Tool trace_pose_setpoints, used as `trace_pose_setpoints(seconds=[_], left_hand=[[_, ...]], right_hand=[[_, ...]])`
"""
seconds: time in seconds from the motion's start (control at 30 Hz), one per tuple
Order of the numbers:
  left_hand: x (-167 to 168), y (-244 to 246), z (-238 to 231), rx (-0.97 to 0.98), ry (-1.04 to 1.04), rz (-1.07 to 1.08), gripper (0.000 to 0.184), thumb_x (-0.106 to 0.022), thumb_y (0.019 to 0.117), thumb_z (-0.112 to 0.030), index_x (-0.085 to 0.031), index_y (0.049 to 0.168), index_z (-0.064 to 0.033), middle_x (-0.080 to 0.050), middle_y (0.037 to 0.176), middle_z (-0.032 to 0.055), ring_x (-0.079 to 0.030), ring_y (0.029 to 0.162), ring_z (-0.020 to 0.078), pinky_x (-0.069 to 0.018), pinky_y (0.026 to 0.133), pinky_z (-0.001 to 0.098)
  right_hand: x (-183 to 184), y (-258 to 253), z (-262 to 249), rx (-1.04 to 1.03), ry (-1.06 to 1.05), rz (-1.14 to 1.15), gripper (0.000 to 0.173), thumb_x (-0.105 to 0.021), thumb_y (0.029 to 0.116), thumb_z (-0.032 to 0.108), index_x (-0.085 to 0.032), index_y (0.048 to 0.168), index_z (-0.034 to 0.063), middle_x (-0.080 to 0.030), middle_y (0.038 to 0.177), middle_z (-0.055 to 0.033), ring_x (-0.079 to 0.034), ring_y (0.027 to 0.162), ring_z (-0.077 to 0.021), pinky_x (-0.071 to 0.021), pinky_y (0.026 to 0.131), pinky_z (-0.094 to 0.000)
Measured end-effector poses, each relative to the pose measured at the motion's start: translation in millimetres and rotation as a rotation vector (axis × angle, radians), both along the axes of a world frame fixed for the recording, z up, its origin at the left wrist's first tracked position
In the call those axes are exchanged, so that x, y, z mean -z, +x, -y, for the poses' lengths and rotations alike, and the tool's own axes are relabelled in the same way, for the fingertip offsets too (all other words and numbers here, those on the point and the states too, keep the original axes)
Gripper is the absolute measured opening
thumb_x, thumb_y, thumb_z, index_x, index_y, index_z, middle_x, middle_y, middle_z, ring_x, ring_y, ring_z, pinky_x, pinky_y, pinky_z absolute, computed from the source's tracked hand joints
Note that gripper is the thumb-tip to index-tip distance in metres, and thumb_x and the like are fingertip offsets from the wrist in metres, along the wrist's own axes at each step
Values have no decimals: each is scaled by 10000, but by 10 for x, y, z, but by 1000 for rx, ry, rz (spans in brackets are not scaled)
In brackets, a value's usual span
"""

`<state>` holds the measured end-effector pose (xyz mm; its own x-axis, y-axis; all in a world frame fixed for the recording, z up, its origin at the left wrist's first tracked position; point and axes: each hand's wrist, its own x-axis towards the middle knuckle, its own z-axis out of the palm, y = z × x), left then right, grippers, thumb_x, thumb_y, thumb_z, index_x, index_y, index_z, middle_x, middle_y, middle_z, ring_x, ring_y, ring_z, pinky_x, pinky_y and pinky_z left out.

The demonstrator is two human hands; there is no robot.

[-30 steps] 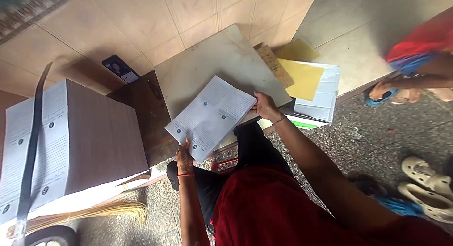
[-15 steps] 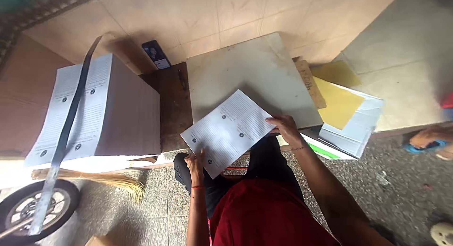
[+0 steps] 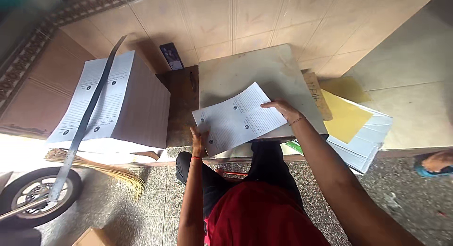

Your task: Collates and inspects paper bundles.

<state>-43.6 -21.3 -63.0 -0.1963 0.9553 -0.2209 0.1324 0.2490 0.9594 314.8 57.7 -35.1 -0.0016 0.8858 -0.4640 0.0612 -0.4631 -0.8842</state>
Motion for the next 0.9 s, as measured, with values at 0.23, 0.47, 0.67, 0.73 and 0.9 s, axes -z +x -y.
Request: trace_pose_setpoints(seconds=[0.23,0.47,0.67,0.73,0.9], left_hand=[[-74,57,-199,121,-83,-153,378,-661,988,-176,-598,1289,42,-674,1159,239,-664,1051,315,-529,948,506],[-409,210,-281,136,100,-35,261,-625,1009,-146,-646,1205,24,-700,1011,136,-662,851,157,-565,815,382],[-495,316,-140,154,348,149,153,-623,993,-94,-665,1135,-57,-723,935,-8,-687,794,41,-594,765,261],[-332,281,-32,211,378,133,191,-613,1015,-143,-653,1192,-86,-707,983,1,-671,816,56,-578,768,263],[-231,254,14,247,394,144,189,-614,1012,-132,-662,1192,-101,-712,1023,-9,-677,871,53,-577,807,259]], right_hand=[[35,132,98,33,-126,50,313,-726,892,89,-620,1171,-4,-703,955,-129,-688,786,-166,-594,727,-354],[-225,212,572,226,282,49,303,-733,831,-13,-632,1116,-29,-712,973,-87,-699,852,-119,-609,799,-335],[-355,259,1022,295,719,55,423,-692,833,-81,-599,1217,70,-720,1075,75,-695,1007,-9,-593,927,-245],[-147,299,1084,336,721,69,559,-739,815,-65,-532,1322,47,-681,1191,36,-659,1116,-30,-564,1001,-267],[95,383,1102,366,649,90,684,-820,762,9,-516,1375,24,-634,1290,-26,-610,1210,-71,-518,1067,-304]])
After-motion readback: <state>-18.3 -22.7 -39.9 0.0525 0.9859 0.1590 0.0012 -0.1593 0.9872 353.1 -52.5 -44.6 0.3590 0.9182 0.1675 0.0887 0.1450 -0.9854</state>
